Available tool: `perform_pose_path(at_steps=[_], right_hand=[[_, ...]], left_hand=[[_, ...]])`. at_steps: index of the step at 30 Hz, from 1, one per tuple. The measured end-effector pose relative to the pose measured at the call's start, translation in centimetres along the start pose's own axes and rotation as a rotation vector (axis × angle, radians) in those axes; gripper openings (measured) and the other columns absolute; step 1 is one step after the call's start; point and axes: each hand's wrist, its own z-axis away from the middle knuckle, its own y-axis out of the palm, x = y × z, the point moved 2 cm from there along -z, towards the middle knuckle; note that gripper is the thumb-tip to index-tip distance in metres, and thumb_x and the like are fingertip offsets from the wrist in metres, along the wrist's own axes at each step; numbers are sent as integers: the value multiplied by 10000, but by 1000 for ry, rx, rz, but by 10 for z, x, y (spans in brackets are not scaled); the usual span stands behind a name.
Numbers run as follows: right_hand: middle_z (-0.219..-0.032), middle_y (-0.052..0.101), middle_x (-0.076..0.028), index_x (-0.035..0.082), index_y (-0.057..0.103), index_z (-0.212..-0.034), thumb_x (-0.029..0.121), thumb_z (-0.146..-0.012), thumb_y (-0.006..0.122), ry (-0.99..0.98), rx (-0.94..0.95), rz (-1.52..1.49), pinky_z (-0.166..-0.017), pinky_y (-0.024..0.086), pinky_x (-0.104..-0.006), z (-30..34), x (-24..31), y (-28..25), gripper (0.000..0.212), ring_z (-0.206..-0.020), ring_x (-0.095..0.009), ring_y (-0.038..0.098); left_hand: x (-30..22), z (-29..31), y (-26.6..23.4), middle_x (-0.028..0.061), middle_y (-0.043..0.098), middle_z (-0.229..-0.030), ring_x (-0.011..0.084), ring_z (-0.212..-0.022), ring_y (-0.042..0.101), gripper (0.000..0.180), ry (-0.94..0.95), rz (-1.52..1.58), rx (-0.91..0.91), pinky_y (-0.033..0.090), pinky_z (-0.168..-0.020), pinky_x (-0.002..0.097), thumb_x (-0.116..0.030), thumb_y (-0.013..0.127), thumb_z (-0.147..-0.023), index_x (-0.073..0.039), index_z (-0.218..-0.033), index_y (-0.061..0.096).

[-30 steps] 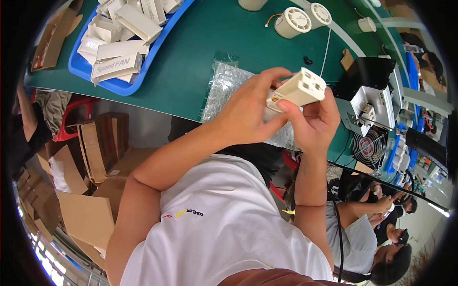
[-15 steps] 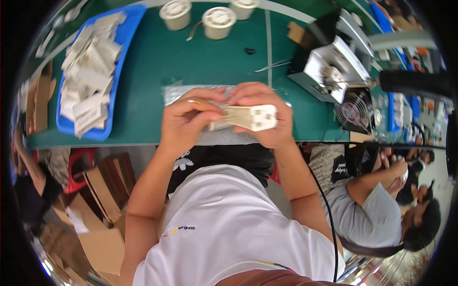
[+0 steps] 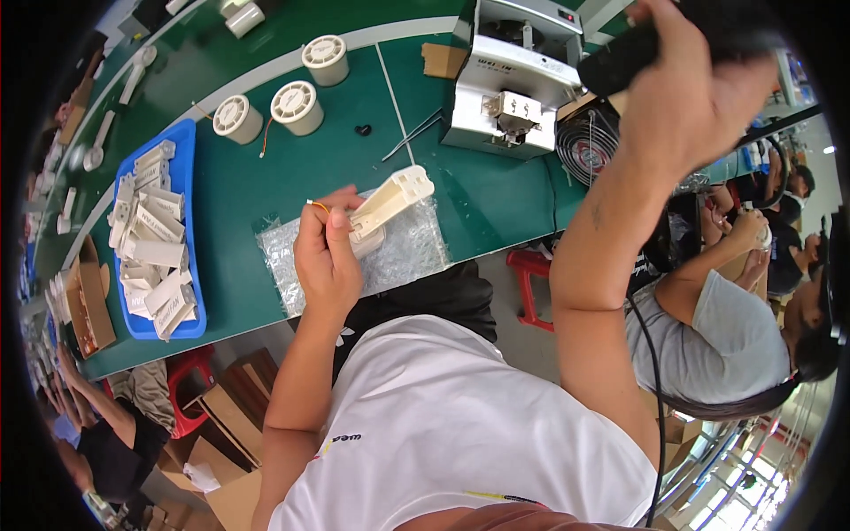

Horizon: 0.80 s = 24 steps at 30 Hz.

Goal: The person assembles electronic components into white plastic housings on an assembly line using an electric screwdriver.

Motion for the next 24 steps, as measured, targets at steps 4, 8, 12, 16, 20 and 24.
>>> perform_pose_path(at_steps=[4,8,12,16,20,24], right_hand=[[-836,572,-69,-16,476,-1219,290,-980,597,78,-111,-48,-438,487,-228,-16,20,-5,406,-523,-107,553],[-741,555,-20,38,501,-1161,281,-1004,581,-32,74,-276,-395,458,-211,-22,-8,16,301,-481,-84,537],[-735,561,-29,55,518,-1071,248,-1000,597,259,76,-377,-411,452,-218,-7,-3,29,221,-495,-85,538],[-954,608,-153,36,458,-1176,413,-957,509,734,280,-825,-575,450,-342,24,-6,9,440,-658,-198,545],[-1001,575,-154,18,458,-1194,482,-927,482,822,326,-1172,-585,414,-337,43,34,34,535,-655,-188,508],[-1000,572,-158,9,461,-1178,483,-921,489,840,356,-1245,-598,417,-338,48,30,51,540,-667,-191,510]], left_hand=[[-1,0,-4,149,700,-954,236,-947,679,282,-70,5,50,498,-833,326,-187,429,-1058,-20,-834,467],[5,-3,-3,162,699,-916,251,-919,685,275,-63,91,22,505,-838,337,-185,403,-1065,-23,-849,452],[12,1,-12,176,693,-911,256,-917,686,257,-55,155,-63,511,-843,344,-170,386,-1066,-26,-860,440],[14,6,-8,172,692,-905,249,-907,690,254,-18,134,-78,520,-823,341,-167,373,-1067,-15,-882,455],[10,0,-6,157,707,-888,248,-864,701,258,-32,151,-66,541,-766,338,-169,351,-1069,-1,-907,462],[12,4,-11,145,719,-883,261,-834,708,235,40,126,-54,545,-753,332,-159,351,-1064,-2,-913,441]])
